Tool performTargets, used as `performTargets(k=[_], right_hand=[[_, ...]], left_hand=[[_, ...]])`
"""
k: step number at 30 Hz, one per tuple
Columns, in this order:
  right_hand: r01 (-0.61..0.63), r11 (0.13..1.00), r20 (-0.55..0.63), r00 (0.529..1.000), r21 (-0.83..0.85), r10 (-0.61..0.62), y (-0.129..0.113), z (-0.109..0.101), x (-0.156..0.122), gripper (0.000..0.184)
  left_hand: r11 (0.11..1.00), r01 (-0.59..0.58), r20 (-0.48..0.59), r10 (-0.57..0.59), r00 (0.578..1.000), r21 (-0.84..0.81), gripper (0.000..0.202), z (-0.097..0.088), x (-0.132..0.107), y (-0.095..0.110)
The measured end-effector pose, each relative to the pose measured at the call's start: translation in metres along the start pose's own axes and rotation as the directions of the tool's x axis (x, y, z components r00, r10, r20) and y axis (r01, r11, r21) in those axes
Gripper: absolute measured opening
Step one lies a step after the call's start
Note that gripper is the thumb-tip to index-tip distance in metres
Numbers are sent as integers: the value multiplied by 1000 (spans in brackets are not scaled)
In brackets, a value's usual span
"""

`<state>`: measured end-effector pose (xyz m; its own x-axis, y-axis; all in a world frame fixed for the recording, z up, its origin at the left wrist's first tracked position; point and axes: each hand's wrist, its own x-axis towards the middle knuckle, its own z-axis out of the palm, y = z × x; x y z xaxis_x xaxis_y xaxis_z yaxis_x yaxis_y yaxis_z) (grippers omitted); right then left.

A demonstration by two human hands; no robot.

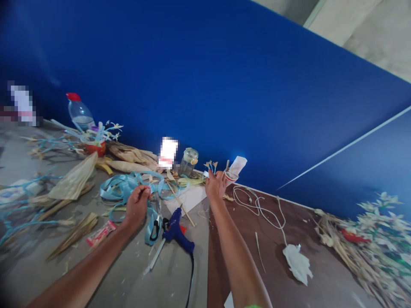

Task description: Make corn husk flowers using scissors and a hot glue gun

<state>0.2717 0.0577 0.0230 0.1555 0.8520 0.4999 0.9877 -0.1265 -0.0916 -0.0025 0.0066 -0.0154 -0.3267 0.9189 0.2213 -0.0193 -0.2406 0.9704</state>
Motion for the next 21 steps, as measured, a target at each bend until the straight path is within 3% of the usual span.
performTargets(k=[7, 12, 15, 17, 19, 21], right_hand=[[-41, 999, 170, 985, 13, 38, -6, 22, -11, 49], [-44, 996, 240, 971, 72, 26, -24, 2, -23, 74], [-94, 973, 45, 995, 209, 87, -40, -23, -28, 63], [-75, 919, -80, 990, 386, 114, -50, -36, -30, 53], [-41, 829, -64, 994, 558, 93, -60, -41, -30, 41], [-117, 738, 40, 992, 665, 121, -66, -40, -29, 32]], left_hand=[[1000, 7, 10, -7, 1000, 20, 15, 0, -1, 4], [1000, 14, 8, -15, 1000, 11, 15, 1, -2, 2], [999, 32, 13, -32, 999, 12, 15, 2, -3, 3], [999, 39, 30, -39, 999, 6, 15, 2, -4, 3], [999, 38, 40, -38, 998, 0, 15, 2, -4, 3], [999, 39, 34, -39, 999, 0, 14, 1, -4, 3]])
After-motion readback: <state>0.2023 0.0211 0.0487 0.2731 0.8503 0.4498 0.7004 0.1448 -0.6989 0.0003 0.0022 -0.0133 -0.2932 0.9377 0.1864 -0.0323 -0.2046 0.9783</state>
